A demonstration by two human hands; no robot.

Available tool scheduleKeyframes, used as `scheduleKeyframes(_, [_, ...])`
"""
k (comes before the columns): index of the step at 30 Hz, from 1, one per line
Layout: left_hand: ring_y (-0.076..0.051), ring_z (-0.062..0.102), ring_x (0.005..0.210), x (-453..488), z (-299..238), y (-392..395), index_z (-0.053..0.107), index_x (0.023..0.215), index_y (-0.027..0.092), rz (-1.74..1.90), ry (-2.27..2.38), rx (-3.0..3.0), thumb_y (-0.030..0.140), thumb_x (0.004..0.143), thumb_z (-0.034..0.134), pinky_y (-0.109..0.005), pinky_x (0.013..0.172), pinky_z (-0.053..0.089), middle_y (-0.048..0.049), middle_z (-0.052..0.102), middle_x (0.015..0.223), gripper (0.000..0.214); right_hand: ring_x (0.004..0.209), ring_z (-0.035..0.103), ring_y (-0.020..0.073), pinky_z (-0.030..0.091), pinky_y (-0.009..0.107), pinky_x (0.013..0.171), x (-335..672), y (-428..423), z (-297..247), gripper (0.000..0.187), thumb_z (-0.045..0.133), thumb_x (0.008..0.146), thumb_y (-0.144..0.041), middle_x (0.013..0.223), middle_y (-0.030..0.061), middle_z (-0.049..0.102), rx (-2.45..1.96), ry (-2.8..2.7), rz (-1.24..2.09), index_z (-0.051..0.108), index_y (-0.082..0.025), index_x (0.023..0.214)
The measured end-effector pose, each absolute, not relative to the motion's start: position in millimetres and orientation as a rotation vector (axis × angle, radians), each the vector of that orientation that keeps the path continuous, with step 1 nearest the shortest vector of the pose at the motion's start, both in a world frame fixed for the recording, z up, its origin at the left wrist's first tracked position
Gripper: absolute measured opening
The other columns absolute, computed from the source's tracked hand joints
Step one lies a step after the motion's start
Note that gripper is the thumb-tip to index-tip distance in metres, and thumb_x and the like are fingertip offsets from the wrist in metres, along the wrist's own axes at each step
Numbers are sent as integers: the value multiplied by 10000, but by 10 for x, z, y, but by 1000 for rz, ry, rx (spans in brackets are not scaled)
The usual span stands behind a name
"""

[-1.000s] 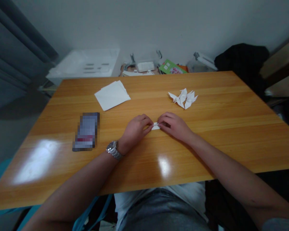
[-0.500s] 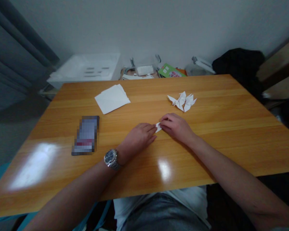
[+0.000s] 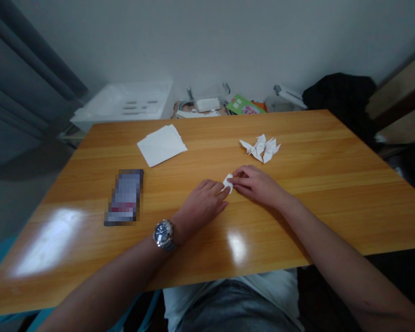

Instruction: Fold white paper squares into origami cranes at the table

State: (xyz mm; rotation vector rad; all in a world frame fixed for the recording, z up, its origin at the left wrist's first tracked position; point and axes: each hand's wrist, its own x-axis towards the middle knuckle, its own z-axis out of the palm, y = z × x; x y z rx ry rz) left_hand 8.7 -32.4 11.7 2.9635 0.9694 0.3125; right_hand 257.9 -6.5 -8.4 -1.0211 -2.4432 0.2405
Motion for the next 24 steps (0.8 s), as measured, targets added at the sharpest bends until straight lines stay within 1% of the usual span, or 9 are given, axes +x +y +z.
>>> scheduleKeyframes(4, [-273, 576, 1215, 80, 73, -303, 572, 1336, 145, 389, 926, 2938, 300, 1004, 580, -438, 1108, 447, -138, 619, 1314, 366, 1067, 637, 251, 544, 450, 927, 2584, -60, -62, 264, 595, 1006, -269, 1140, 108, 696, -1015, -2442, 320, 755, -272, 1216])
scheduleKeyframes(7, [-267, 585, 1214, 81, 61, -307, 550, 1366, 161, 403, 917, 2909, 285, 1008, 567, -443, 1119, 447, -129, 624, 1322, 379, 1068, 659, 246, 552, 443, 932, 2597, -44, -63, 279, 585, 1009, -261, 1152, 105, 718, -1001, -2408, 383, 742, -260, 1239])
scheduleKeyframes(12, [-265, 590, 1218, 87, 59, -322, 541, 1397, 191, 414, 933, 2859, 270, 1004, 567, -450, 1103, 467, -122, 628, 1314, 403, 1036, 685, 237, 562, 431, 913, 2650, -6, -107, 244, 599, 992, -230, 1135, 103, 738, -1031, -2324, 407, 777, -250, 1157])
scheduleKeyframes(15, [-270, 581, 1250, 79, 13, -317, 544, 1410, 199, 414, 945, 2852, 281, 1009, 559, -461, 1111, 467, -130, 614, 1344, 410, 1097, 665, 252, 543, 460, 956, 2666, 3, -129, 230, 611, 988, -249, 1176, 109, 723, -1007, -2357, 386, 785, -254, 1139])
scheduleKeyframes(18, [-280, 539, 1336, 56, -55, -301, 534, 1434, 204, 433, 954, 2845, 287, 1012, 557, -478, 1146, 445, -149, 541, 1467, 431, 1142, 645, 257, 530, 472, 984, 2668, -1, -131, 244, 596, 1001, -265, 1214, 118, 705, -989, -2386, 387, 777, -247, 1164])
scheduleKeyframes(20, [-278, 514, 1377, 39, -83, -287, 525, 1447, 202, 438, 943, 2813, 290, 1014, 557, -469, 1160, 436, -150, 508, 1518, 443, 1164, 635, 258, 525, 475, 998, 2672, -7, -128, 256, 584, 1008, -267, 1240, 124, 694, -989, -2397, 392, 770, -240, 1183])
scheduleKeyframes(22, [-266, 521, 1376, 29, -84, -274, 508, 1462, 204, 453, 933, 2764, 301, 1016, 561, -460, 1174, 423, -134, 522, 1518, 459, 1199, 618, 263, 512, 490, 1022, 2677, -14, -126, 266, 584, 1008, -265, 1276, 122, 679, -993, -2409, 389, 761, -248, 1206])
scheduleKeyframes(24, [-256, 558, 1331, 32, -60, -265, 495, 1461, 205, 509, 955, 2711, 340, 1009, 584, -469, 1187, 404, -116, 569, 1478, 480, 1229, 601, 272, 498, 510, 1042, 2675, -24, -123, 277, 590, 1005, -262, 1306, 118, 666, -997, -2418, 376, 751, -267, 1231])
